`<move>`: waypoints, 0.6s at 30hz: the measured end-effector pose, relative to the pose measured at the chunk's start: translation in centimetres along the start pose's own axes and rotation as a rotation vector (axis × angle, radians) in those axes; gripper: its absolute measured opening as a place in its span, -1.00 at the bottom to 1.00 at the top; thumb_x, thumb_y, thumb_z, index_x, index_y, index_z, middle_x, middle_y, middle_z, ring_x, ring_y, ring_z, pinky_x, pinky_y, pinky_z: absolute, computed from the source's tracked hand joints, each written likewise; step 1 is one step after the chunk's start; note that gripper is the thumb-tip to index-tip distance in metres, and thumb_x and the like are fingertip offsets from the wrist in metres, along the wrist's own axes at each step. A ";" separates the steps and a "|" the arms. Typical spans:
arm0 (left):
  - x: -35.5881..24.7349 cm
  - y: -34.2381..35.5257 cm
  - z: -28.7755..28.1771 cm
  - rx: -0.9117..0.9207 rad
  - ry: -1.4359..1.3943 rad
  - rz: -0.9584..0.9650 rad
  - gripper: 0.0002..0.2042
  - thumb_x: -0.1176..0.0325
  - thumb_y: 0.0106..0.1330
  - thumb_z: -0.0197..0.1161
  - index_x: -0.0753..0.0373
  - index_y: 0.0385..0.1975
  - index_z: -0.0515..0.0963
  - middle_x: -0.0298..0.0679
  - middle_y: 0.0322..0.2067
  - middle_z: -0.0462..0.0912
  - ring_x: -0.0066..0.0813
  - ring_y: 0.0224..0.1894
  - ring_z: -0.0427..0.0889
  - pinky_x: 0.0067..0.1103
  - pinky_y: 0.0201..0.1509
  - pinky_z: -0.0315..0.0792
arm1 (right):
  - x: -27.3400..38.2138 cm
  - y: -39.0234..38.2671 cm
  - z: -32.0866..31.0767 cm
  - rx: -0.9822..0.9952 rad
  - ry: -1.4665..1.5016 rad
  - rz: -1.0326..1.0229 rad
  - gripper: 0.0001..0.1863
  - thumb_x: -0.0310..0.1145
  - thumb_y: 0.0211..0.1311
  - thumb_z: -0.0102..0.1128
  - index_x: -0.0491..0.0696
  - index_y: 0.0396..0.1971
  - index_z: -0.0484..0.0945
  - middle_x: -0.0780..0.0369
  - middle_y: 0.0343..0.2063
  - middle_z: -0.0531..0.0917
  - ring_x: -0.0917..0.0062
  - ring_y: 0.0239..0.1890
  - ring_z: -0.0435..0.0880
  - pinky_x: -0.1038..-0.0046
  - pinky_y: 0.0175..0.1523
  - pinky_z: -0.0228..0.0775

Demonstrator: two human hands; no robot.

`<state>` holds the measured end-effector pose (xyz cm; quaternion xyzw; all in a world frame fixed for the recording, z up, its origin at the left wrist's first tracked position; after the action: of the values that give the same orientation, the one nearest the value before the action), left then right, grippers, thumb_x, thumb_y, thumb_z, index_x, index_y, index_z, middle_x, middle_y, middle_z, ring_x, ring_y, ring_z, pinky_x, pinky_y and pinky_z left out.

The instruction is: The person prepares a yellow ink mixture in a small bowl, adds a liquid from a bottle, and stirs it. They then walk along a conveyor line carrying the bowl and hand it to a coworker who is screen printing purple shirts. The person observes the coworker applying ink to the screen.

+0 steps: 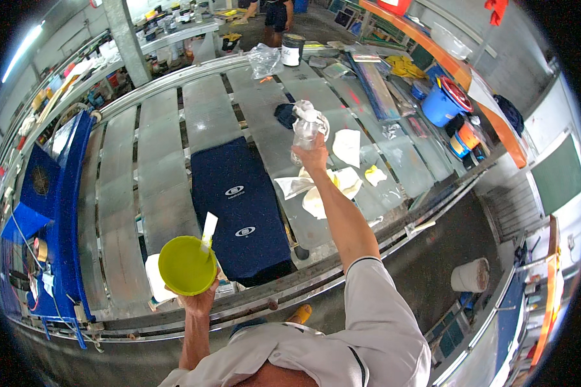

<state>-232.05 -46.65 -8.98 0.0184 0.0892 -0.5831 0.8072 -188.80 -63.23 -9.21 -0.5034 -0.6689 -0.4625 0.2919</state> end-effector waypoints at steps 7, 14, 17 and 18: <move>2.7 4.2 0.4 0.156 0.019 -0.041 -0.01 -0.28 -0.13 0.44 0.06 0.32 0.20 0.01 0.21 0.32 0.13 0.20 0.39 -0.19 -0.03 0.62 | 1.0 -1.4 -6.2 0.015 0.359 -0.176 -0.41 -0.42 -0.19 0.56 -0.08 -0.10 0.43 0.21 -0.22 0.63 0.52 -0.19 0.59 0.43 -0.05 0.43; 5.9 6.8 2.0 0.176 0.036 -0.046 -0.05 -0.31 -0.06 0.38 0.06 0.32 0.22 -0.07 0.30 0.27 -0.03 0.31 0.31 -0.01 0.10 0.51 | 11.0 -9.1 -19.8 0.175 -0.144 -0.462 -0.14 -0.53 -0.19 0.54 -0.09 0.24 0.36 0.15 -0.03 0.60 0.45 0.03 0.56 0.41 0.14 0.41; 7.7 7.6 1.7 0.104 0.002 -0.066 -0.04 -0.26 -0.09 0.43 0.06 0.32 0.22 -0.10 0.28 0.32 -0.02 0.28 0.36 -0.01 0.15 0.47 | 15.2 -12.0 -24.5 0.330 -0.401 -0.409 -0.12 -0.53 -0.26 0.56 -0.01 0.22 0.40 0.11 0.01 0.59 0.28 0.03 0.57 0.31 0.17 0.41; 8.4 8.4 1.0 0.154 -0.015 -0.074 -0.04 -0.24 -0.10 0.44 0.07 0.32 0.22 -0.10 0.27 0.34 -0.02 0.27 0.38 0.00 0.16 0.46 | 16.3 -12.8 -25.6 0.372 -0.471 -0.373 -0.14 -0.53 -0.28 0.56 0.01 0.20 0.42 0.09 0.02 0.58 0.21 0.03 0.57 0.26 0.18 0.41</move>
<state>-221.45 -52.01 -9.99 0.0728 0.0386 -0.6178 0.7820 -208.01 -80.91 10.86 -0.4034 -0.8712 -0.2495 0.1268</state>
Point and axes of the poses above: each hand's wrist, its own y-axis towards the middle knuckle, its own z-axis out of the palm, x = y × z, the point moved 2 cm from there along y, towards the middle knuckle
